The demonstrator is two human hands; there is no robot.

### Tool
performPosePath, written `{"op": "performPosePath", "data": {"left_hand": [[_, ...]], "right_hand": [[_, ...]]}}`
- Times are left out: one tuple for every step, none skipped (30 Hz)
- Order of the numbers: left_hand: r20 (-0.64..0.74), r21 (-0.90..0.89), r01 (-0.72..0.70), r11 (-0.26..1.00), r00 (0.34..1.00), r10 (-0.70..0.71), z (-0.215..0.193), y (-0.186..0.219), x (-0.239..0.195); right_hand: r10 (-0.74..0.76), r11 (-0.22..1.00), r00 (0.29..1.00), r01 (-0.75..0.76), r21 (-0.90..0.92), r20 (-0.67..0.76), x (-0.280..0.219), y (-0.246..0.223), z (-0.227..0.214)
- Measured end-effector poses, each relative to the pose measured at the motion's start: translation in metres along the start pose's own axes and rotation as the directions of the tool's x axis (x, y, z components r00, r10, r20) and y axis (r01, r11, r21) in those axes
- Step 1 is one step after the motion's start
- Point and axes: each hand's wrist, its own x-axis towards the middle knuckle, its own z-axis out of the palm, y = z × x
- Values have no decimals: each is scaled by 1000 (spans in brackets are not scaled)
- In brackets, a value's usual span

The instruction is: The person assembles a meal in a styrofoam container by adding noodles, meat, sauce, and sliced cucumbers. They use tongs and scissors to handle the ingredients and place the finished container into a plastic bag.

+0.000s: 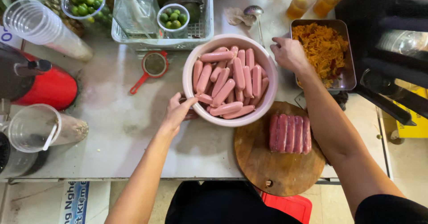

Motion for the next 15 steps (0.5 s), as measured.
{"op": "performPosePath", "data": {"left_hand": [[4, 6, -16, 1000, 1000, 16, -1, 2, -2], [26, -6, -2, 1000, 1000, 2, -2, 3, -2], [58, -11, 18, 1000, 998, -17, -3, 3, -2], [90, -16, 38, 999, 995, -37, -6, -1, -5], [115, -67, 43, 997, 993, -36, -6, -6, -7], [139, -117, 52, 992, 990, -35, -8, -14, -10], [169, -168, 60, 984, 985, -31, -6, -24, -12], [206, -264, 98, 960, 978, -43, 1, -37, -16], [242, -349, 139, 927, 969, -54, 7, -51, -20], [278, -428, 184, 885, 958, -65, 13, -65, -23], [293, -409, 237, 881, 949, -119, 22, -79, -27], [306, -388, 289, 875, 936, -173, 38, -94, -33], [316, -367, 337, 867, 922, -225, 51, -108, -39], [324, -270, 270, 924, 929, -177, 62, -119, -45], [336, -180, 189, 965, 934, -120, 74, -127, -51]], "right_hand": [[16, 999, 998, -13, 49, -54, -8, -10, -7], [45, 996, 997, -39, 85, -68, -16, -18, -15], [88, 990, 993, -78, 120, -83, -30, -23, -24], [132, 981, 987, -116, 156, -96, -45, -28, -29], [168, 967, 980, -143, 209, -106, -63, -28, -37], [204, 950, 972, -168, 262, -116, -81, -26, -42], [241, 931, 962, -191, 310, -132, -100, -21, -47], [271, 941, 944, -218, 259, -190, -125, -16, -50], [298, 945, 921, -248, 214, -251, -155, -12, -50], [320, 945, 894, -280, 168, -312, -185, -8, -49], [416, 907, 865, -371, 202, -279, -216, -5, -48], [507, 858, 827, -457, 235, -243, -249, -4, -47], [554, 832, 788, -527, 172, -268, -281, -5, -44], [597, 797, 746, -594, 111, -295, -312, -10, -38], [641, 757, 707, -646, 95, -298, -341, -15, -33]]}}
